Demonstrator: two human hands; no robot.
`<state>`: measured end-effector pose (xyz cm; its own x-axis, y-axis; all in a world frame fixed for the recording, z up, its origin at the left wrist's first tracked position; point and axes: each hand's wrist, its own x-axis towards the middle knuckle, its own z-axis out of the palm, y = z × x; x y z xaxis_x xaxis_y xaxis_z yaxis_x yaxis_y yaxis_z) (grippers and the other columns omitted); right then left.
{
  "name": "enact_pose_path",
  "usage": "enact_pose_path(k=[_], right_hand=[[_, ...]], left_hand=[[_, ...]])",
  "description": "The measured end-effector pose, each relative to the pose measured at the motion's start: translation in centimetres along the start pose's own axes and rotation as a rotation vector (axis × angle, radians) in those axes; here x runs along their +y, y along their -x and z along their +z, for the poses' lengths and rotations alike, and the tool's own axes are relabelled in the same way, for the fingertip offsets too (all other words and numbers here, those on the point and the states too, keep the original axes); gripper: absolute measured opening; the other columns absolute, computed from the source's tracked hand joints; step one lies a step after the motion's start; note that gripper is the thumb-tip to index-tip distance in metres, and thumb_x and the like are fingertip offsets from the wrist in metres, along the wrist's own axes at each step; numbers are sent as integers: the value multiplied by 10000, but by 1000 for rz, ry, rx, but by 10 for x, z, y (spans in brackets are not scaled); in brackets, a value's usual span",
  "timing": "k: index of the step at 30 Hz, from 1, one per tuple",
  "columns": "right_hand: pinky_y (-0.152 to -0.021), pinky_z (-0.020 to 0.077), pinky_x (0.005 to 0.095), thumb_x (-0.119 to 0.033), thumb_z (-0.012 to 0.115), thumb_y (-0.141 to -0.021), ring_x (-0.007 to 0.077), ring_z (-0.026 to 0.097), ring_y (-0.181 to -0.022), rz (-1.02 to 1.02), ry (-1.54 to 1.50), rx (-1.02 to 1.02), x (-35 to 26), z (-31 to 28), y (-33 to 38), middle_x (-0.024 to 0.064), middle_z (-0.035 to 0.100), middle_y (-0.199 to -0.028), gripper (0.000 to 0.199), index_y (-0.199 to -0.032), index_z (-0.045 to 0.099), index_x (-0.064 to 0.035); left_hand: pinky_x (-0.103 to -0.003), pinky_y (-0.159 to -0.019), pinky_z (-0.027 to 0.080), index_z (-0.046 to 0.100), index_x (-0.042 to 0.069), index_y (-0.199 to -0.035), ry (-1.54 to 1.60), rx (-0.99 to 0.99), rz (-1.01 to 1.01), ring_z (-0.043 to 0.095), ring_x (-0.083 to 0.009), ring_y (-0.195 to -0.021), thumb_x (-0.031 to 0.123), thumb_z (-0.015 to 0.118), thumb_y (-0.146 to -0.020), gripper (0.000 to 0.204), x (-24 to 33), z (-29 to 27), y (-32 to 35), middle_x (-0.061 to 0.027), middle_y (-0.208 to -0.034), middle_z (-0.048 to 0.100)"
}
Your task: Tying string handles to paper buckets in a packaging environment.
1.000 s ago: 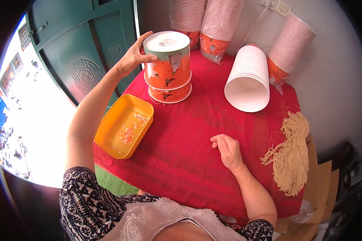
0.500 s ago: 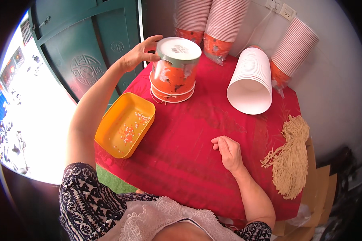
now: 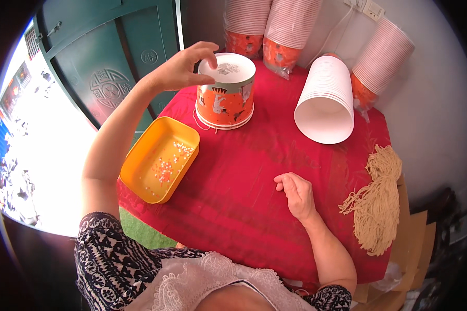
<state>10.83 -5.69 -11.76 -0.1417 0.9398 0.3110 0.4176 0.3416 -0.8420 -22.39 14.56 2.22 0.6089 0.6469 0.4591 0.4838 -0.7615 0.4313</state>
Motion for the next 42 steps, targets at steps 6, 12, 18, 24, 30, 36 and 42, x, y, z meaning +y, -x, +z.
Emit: enact_pose_path(k=[6, 12, 18, 24, 30, 36, 42], right_hand=[[-647, 482, 280, -274, 453, -1031, 156, 617, -705, 2, -4, -14, 1, 1, 0, 98, 644, -737, 404, -925, 668, 50], [-661, 493, 284, -278, 459, -1033, 164, 626, -714, 14, 9, -29, 3, 1, 1, 96, 647, -747, 405, -925, 666, 52], [-657, 495, 284, -276, 471, -1029, 163, 630, -715, 8, 20, -29, 3, 0, 1, 94, 645, -744, 393, -930, 667, 50], [-651, 495, 283, -257, 483, -1021, 169, 636, -709, -3, 27, -26, 4, 0, 1, 99, 650, -743, 369, -928, 666, 50], [-655, 505, 290, -128, 539, -972, 178, 644, -717, -66, 101, 19, 2, 9, -6, 113, 649, -781, 211, -942, 660, 42], [-862, 515, 412, 22, 548, -861, 335, 580, -1067, -344, 450, -77, -8, 32, -46, 144, 559, -1176, 282, -1138, 599, 23], [-884, 495, 427, 12, 583, -838, 332, 556, -1031, -427, 550, -135, 1, 56, -93, 141, 544, -1176, 355, -1192, 571, 18]], left_hand=[[-386, -887, 547, 619, 35, -909, -168, -121, -32, 603, -312, -1163, 39, 703, -844, 106, 5, 7, 2, -164, -1345, 557], [-375, -866, 548, 581, 10, -867, -150, -49, 6, 626, -297, -1109, -19, 632, -869, 59, 3, 3, -6, -147, -1322, 579], [-371, -884, 546, 540, 14, -858, -174, -61, 9, 622, -303, -1120, -33, 606, -882, 85, 14, 2, -8, -148, -1299, 591], [-383, -906, 535, 530, 7, -861, -152, -24, -24, 619, -290, -1134, -32, 630, -859, 108, 18, 3, -10, -147, -1249, 619], [-384, -914, 532, 521, 1, -850, -160, -56, -13, 617, -312, -1132, -27, 632, -862, 115, 31, 7, -11, -155, -1236, 622], [-385, -903, 531, 533, -13, -874, -159, -98, -47, 629, -317, -1102, -40, 628, -852, 102, 35, 7, -10, -158, -1211, 630], [-393, -834, 528, 584, -16, -897, -144, -53, 46, 658, -323, -931, -1, 639, -859, 68, 32, 8, -6, -162, -951, 654]])
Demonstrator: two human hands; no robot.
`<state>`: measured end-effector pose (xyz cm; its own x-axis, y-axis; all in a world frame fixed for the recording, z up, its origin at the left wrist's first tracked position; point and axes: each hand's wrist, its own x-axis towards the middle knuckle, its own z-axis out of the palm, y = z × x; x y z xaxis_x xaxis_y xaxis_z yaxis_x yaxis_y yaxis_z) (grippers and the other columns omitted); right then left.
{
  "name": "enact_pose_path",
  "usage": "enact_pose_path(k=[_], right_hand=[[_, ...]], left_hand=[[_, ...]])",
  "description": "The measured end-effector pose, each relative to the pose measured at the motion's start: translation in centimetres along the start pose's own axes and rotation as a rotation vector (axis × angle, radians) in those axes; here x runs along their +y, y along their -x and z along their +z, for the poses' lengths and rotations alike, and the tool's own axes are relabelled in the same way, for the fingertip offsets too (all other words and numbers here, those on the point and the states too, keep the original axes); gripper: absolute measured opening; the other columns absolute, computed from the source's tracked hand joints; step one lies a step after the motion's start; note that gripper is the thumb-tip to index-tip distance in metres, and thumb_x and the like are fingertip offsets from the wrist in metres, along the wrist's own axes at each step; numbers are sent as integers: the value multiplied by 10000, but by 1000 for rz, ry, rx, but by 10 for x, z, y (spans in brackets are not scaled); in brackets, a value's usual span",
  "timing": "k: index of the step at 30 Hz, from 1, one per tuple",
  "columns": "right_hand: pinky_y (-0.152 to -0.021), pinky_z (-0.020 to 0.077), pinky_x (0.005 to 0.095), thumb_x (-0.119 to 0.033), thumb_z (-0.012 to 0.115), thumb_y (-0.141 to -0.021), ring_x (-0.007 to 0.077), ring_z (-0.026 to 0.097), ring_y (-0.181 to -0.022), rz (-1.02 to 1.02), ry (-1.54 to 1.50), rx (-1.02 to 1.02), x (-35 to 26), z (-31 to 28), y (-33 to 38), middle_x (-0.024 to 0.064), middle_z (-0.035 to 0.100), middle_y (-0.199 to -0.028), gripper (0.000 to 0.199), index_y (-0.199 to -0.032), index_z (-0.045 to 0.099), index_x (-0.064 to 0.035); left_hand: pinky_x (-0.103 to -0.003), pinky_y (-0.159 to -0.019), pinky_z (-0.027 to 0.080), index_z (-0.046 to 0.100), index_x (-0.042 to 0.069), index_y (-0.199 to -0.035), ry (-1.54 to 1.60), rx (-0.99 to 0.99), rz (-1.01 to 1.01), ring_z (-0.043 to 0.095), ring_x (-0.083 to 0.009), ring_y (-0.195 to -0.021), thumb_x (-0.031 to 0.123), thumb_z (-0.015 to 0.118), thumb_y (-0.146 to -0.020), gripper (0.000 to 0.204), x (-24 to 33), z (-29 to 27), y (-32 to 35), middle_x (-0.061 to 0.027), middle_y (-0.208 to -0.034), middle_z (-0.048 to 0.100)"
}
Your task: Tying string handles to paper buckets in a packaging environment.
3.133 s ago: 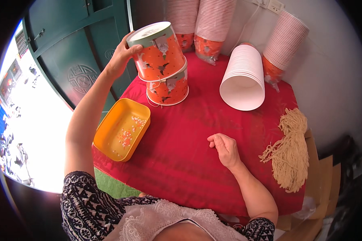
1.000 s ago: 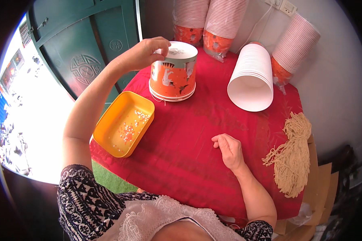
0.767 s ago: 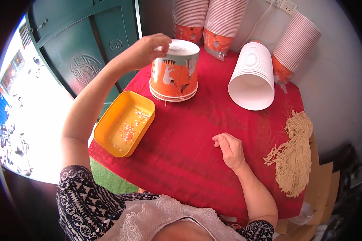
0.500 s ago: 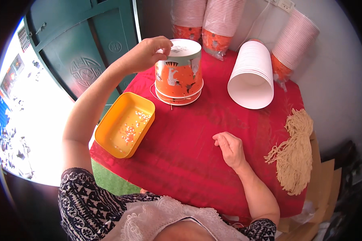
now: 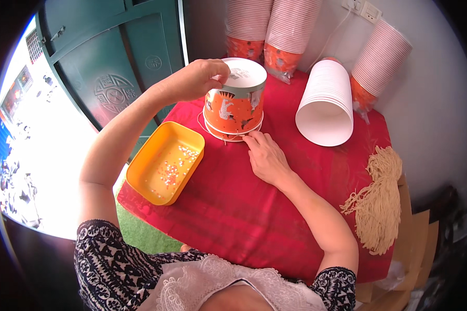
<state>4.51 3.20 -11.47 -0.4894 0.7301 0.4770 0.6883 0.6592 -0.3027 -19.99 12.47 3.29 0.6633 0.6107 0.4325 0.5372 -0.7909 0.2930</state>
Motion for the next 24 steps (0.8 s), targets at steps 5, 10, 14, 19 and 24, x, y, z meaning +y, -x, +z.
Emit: enact_pose_path(k=[5, 10, 14, 19, 24], right_hand=[[-837, 470, 434, -69, 644, -827, 303, 548, -969, 4, 114, -31, 1, 12, -3, 107, 570, -1150, 357, -1177, 593, -27], [-798, 455, 424, -86, 652, -827, 296, 545, -961, -9, 119, 18, 3, 15, 0, 94, 586, -1132, 326, -1147, 616, -34], [-782, 447, 422, -90, 653, -828, 291, 543, -953, -19, 122, 42, 2, 15, 0, 90, 588, -1128, 320, -1141, 621, -35], [-780, 449, 425, -98, 656, -825, 287, 541, -946, -20, 125, 54, 3, 17, 1, 81, 585, -1115, 316, -1134, 623, -36], [-778, 451, 430, -106, 663, -820, 285, 540, -947, -29, 117, 78, 4, 18, 2, 72, 585, -1112, 321, -1131, 624, -39]], left_hand=[[-377, -912, 538, 616, -17, -1018, -27, -123, -27, 652, -287, -1055, -49, 608, -858, 163, -9, -9, 1, -127, -1181, 662], [-379, -915, 550, 622, -6, -1000, -8, -133, 34, 659, -300, -1051, -53, 589, -882, 131, -17, -12, 0, -135, -1135, 680], [-373, -912, 558, 651, 42, -1165, -49, -217, 57, 654, -280, -1080, -71, 589, -877, 315, -20, -18, -1, -125, -1265, 639], [-385, -924, 559, 659, 37, -1160, -84, -179, 103, 635, -294, -1133, -76, 581, -881, 311, -20, -16, 1, -131, -1253, 648], [-398, -902, 569, 678, 25, -1093, -271, -121, 321, 601, -304, -1190, -108, 603, -840, 295, -18, -18, 0, -117, -1222, 668]])
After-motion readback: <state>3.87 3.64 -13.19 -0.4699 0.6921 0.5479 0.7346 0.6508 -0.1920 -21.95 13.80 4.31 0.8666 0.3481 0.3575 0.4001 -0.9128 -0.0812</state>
